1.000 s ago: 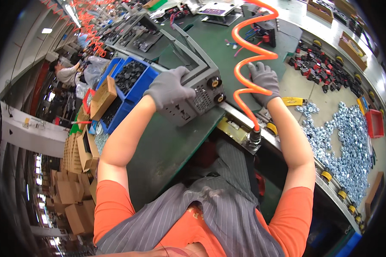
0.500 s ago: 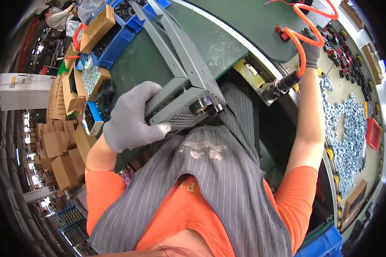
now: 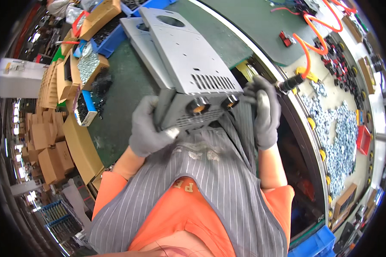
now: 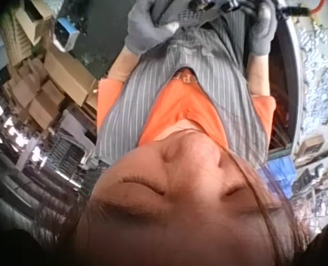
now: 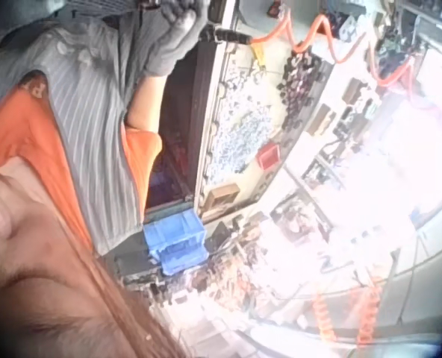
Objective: The person assembles an electronic device on a workbench. They place a metal casing over a circuit board, secure it with screws using a power drill, and then attach a cooling fan to the assembly. The person handles various components including screws, nuts, and the fan unit.
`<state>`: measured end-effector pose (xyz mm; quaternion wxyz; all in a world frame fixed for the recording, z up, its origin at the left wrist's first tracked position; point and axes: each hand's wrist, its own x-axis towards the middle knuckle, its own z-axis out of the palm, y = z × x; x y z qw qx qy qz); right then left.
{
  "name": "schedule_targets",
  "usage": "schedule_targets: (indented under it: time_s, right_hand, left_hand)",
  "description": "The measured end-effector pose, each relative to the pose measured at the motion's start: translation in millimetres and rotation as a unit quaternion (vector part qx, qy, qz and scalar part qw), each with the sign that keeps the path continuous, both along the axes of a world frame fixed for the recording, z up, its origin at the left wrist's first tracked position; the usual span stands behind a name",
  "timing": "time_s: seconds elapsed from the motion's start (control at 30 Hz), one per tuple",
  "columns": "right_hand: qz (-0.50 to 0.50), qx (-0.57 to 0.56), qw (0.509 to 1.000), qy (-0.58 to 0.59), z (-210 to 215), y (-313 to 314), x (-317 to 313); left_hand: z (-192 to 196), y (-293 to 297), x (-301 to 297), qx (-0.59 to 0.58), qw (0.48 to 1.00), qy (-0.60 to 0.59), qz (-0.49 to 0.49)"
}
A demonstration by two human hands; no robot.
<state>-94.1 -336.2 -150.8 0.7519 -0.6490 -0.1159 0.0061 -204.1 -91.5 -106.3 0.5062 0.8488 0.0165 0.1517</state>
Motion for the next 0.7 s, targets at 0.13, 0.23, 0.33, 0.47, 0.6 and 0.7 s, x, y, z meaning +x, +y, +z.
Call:
schedule_targets:
  time_s: [0.13,0.23,0.33,0.47,0.6,0.7]
  right_hand:
    - [0.064,0.116,0.984,0.12,-36,25,-1]
    - [0.102,0.187,0.944,0.251,-26,38,0]
    - [0.113,0.26,0.911,0.3,-22,47,7]
    - [0.14,0.206,0.942,0.227,-13,54,13]
    - [0.172,0.155,0.957,0.177,17,46,29]
    - [0.099,0.054,0.986,0.121,33,36,44]
  left_hand:
    - [-3,-4,-2,0.08,0.997,0.0,-0.004]
    - [-17,2,-4,0.028,0.998,-0.012,-0.052]
    - [-29,10,-2,-0.202,0.972,0.074,-0.09]
    - [-68,15,8,-0.51,0.86,0.026,0.01]
    - [-65,16,-2,-0.378,0.914,0.052,0.137]
    - [-59,25,-13,-0.365,0.915,0.092,0.147]
